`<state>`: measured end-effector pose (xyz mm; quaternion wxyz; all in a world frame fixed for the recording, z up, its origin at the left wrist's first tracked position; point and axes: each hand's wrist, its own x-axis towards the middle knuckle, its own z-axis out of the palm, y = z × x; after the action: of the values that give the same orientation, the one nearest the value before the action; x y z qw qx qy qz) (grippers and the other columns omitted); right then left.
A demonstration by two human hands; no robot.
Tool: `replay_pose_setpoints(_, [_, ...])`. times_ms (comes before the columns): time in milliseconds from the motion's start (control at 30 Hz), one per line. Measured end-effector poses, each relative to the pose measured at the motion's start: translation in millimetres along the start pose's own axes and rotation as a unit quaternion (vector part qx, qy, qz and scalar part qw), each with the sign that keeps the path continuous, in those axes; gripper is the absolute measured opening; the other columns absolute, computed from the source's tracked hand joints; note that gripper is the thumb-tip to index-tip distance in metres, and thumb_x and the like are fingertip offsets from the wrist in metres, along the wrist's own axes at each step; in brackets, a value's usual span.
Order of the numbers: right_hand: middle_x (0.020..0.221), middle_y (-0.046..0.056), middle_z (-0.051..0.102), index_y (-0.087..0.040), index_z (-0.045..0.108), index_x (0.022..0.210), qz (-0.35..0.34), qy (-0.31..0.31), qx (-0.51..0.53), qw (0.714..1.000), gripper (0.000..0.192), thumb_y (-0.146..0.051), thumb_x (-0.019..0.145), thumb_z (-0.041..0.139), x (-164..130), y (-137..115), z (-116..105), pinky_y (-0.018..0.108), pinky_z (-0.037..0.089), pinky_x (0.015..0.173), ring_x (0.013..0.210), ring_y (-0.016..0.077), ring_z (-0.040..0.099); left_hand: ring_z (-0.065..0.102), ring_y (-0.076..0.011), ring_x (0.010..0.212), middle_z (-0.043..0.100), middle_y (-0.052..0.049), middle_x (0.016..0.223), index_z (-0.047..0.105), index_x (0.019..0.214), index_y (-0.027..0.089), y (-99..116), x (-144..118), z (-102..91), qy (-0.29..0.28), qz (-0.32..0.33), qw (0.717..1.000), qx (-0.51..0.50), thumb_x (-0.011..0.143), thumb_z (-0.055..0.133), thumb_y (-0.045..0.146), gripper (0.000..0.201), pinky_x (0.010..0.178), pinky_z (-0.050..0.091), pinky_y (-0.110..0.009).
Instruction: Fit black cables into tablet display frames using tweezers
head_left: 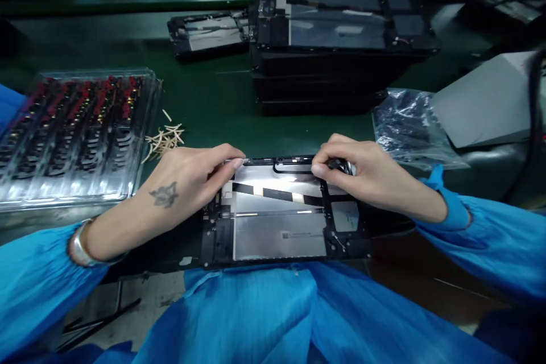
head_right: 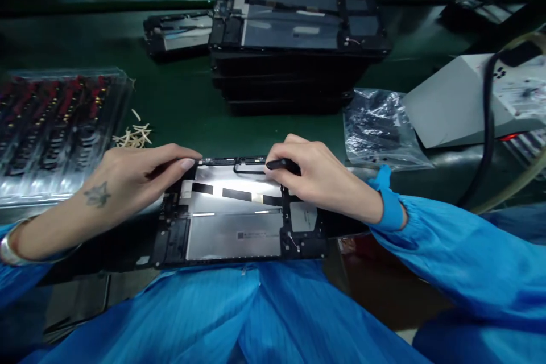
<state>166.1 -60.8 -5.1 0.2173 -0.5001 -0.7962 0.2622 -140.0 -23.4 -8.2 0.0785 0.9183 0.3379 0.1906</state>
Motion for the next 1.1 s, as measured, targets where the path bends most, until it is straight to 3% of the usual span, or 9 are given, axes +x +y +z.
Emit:
replay_pose_setpoints(233, [0.084,0.005,0.065,-0.022,0.070,0.087,0.067,-0.016,-0.042,0.997,0.017,-0.036,0.092,0.062,-6,15,-4,0.031,0.042,0.062,0.073,0.0182,0.061,0.065,-0.0201,0.098,0.069,-0.009,0.109,0.065,0.115,0.016,-5,10,16.6,-0.035,0.108,0.993,-0.031,0.106,0.045,0.023,0.024,0.082,0.052,-0.031])
replay_pose_setpoints(333, [0.082,0.004,0.065,-0.021,0.071,0.083,0.081,-0.023,-0.060,0.995,0.017,-0.035,0.089,0.063,-3,15,-7,0.031,0.041,0.061,0.069,0.0176,0.061,0.058,-0.0250,0.119,0.059,-0.012,0.137,0.059,0.123,0.017,-6,14,27.1,-0.080,0.139,0.986,-0.037,0.106,0.044,0.025,0.025,0.096,0.051,-0.039])
replay_pose_setpoints(433, [0.082,0.004,0.065,-0.021,0.072,0.084,0.084,-0.039,-0.066,0.993,0.017,-0.034,0.089,0.062,0,13,-8,0.031,0.042,0.061,0.069,0.0173,0.061,0.052,-0.0254,0.132,0.049,-0.015,0.150,0.055,0.124,0.015,-8,16,35.9,-0.103,0.162,0.980,-0.044,0.107,0.041,0.027,0.025,0.105,0.048,-0.040])
replay_pose_setpoints(867, [0.083,0.004,0.066,-0.021,0.074,0.086,0.089,-0.063,-0.087,0.990,0.019,-0.034,0.090,0.061,4,10,-9,0.029,0.042,0.060,0.064,0.0151,0.059,0.049,-0.0235,0.139,0.045,-0.014,0.156,0.055,0.122,0.015,-8,20,39.1,-0.119,0.208,0.971,0.023,0.104,0.038,0.017,0.025,0.111,0.047,-0.038])
replay_pose_setpoints(1100, [0.081,0.004,0.065,-0.021,0.073,0.084,0.084,-0.060,-0.084,0.991,0.019,-0.034,0.090,0.061,3,12,-9,0.029,0.041,0.058,0.063,0.0147,0.058,0.056,-0.0254,0.131,0.050,-0.015,0.152,0.057,0.118,0.015,-4,23,36.7,-0.120,0.218,0.966,0.066,0.102,0.038,0.013,0.025,0.099,0.055,-0.038])
